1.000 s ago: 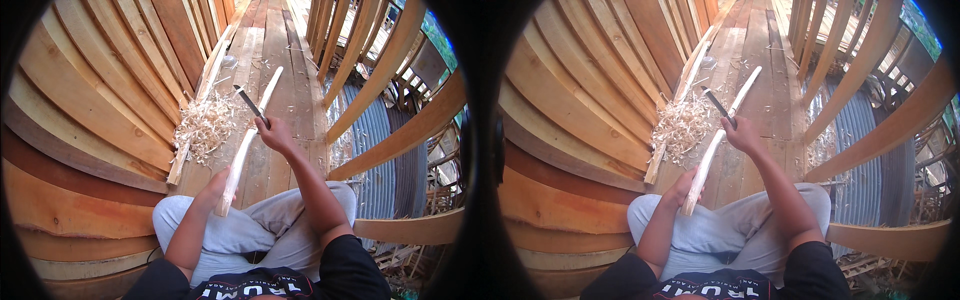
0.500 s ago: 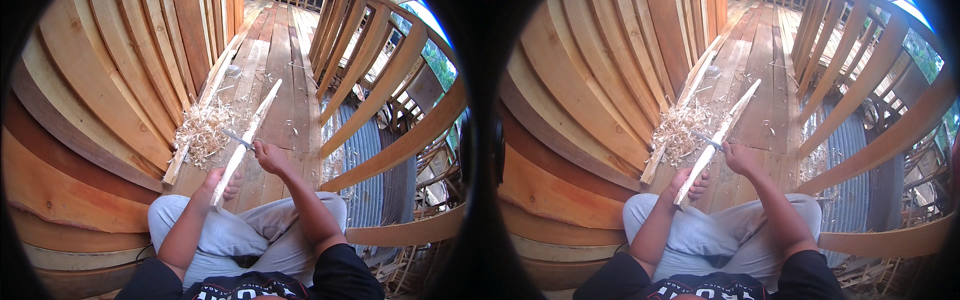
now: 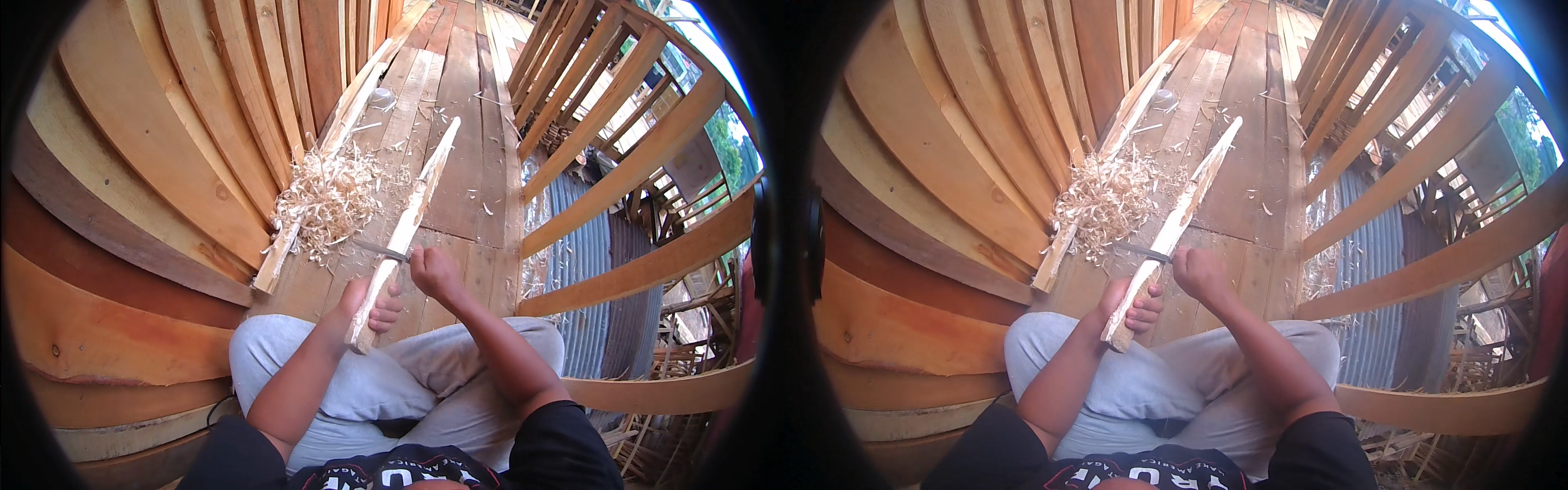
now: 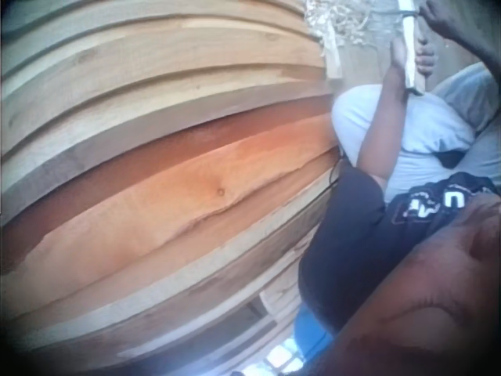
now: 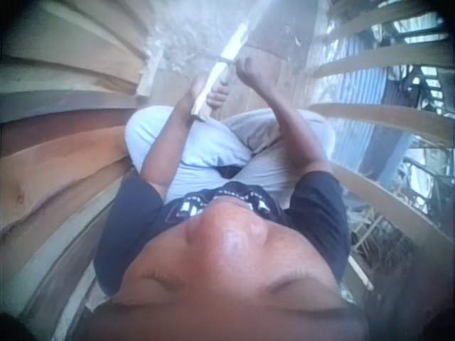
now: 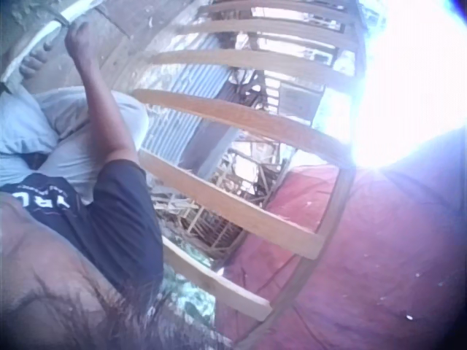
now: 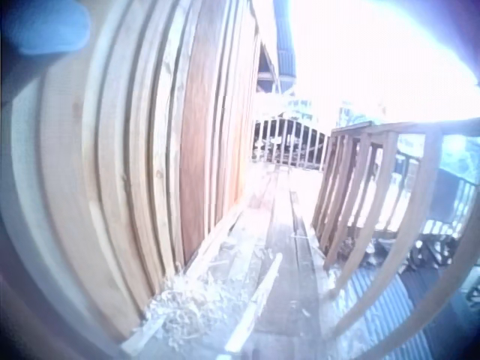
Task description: The person sits cross-legged on a wooden floor and uses a knife to carve a long, thin piece of wood. They repeatedly shave off thin layers of wood, creating a pile of shavings on the floor.
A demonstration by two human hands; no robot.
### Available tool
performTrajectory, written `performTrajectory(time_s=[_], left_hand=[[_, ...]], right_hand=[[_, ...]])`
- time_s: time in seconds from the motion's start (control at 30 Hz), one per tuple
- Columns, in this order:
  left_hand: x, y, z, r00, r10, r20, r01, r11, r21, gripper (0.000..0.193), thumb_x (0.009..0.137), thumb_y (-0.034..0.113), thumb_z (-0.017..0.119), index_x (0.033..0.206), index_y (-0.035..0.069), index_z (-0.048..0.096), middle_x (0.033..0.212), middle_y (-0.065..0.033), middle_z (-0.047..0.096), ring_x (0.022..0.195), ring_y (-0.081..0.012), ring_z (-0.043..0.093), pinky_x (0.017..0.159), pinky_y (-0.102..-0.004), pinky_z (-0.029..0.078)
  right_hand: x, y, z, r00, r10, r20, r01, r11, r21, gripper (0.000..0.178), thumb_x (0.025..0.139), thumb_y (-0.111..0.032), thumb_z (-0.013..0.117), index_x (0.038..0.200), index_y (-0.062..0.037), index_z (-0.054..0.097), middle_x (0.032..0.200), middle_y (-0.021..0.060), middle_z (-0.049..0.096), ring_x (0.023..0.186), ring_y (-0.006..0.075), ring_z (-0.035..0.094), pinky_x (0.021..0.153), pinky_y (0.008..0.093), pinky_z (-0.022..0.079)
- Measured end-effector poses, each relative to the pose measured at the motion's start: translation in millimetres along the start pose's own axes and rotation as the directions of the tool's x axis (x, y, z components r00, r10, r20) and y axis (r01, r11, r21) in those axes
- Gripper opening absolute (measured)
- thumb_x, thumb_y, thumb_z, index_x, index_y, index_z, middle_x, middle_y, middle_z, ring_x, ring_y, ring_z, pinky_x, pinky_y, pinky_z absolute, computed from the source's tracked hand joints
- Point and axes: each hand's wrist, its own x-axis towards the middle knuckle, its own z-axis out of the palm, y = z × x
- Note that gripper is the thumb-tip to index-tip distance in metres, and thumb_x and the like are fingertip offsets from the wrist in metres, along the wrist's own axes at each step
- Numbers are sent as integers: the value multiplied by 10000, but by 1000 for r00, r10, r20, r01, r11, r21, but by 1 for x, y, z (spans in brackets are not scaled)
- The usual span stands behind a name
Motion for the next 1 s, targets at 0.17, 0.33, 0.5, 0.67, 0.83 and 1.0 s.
performTrajectory(time_s=[0.17, 0.33, 0.5, 0.67, 0.83, 1.0], left_hand=[[7, 4, -3, 1000, 14, -11, -14, 1000, -22, 321, 999, 380, 383, 911, 92, 494, 628, -3, 421, 444, -100, 411, 383, -256, 368], [10, 7, 3, 1000, 3, 10, -2, 999, -41, 323, 998, 379, 384, 905, 88, 489, 628, 3, 416, 443, -90, 408, 384, -249, 362], [14, 2, 6, 1000, -2, -31, 2, 1000, 9, 320, 995, 373, 390, 901, 82, 485, 629, 5, 412, 444, -89, 405, 385, -248, 360], [10, 4, 0, 996, 77, -44, -74, 995, 73, 322, 993, 377, 409, 966, 69, 498, 647, 2, 418, 455, -92, 407, 404, -251, 375], [12, -11, 39, 809, 406, -425, -144, 838, 527, 431, 1002, 454, 405, 1092, 44, 501, 656, 8, 411, 466, -86, 384, 411, -241, 358], [-5, 17, 8, 976, 161, -149, -103, 937, 334, 667, 959, 679, 333, 1145, 61, 503, 669, -7, 401, 499, -105, 370, 446, -273, 342]], right_hand=[[16, 3, -4, 1000, -5, -3, 5, 999, -39, 514, 938, -313, 402, 653, 41, 642, 685, 283, 613, 669, 472, 610, 693, 556, 486], [27, 7, -6, 997, 28, 70, -24, 999, -48, 502, 932, -309, 399, 686, 38, 666, 735, 286, 638, 715, 463, 633, 725, 544, 501], [41, 19, -10, 994, 107, -3, -107, 994, 6, 508, 929, -320, 394, 730, 51, 678, 787, 290, 653, 781, 464, 648, 776, 531, 510], [44, 14, -20, 990, 126, 64, -127, 992, 1, 542, 944, -344, 364, 777, 58, 687, 824, 296, 655, 817, 477, 642, 804, 532, 498], [26, 13, -29, 980, 160, 115, -155, 987, -52, 569, 977, -384, 334, 875, 34, 706, 909, 295, 667, 888, 462, 648, 836, 517, 496], [2, -13, -42, 981, 121, 149, -118, 993, -28, 625, 1003, -442, 312, 885, 34, 700, 899, 291, 667, 884, 460, 646, 828, 518, 491]])
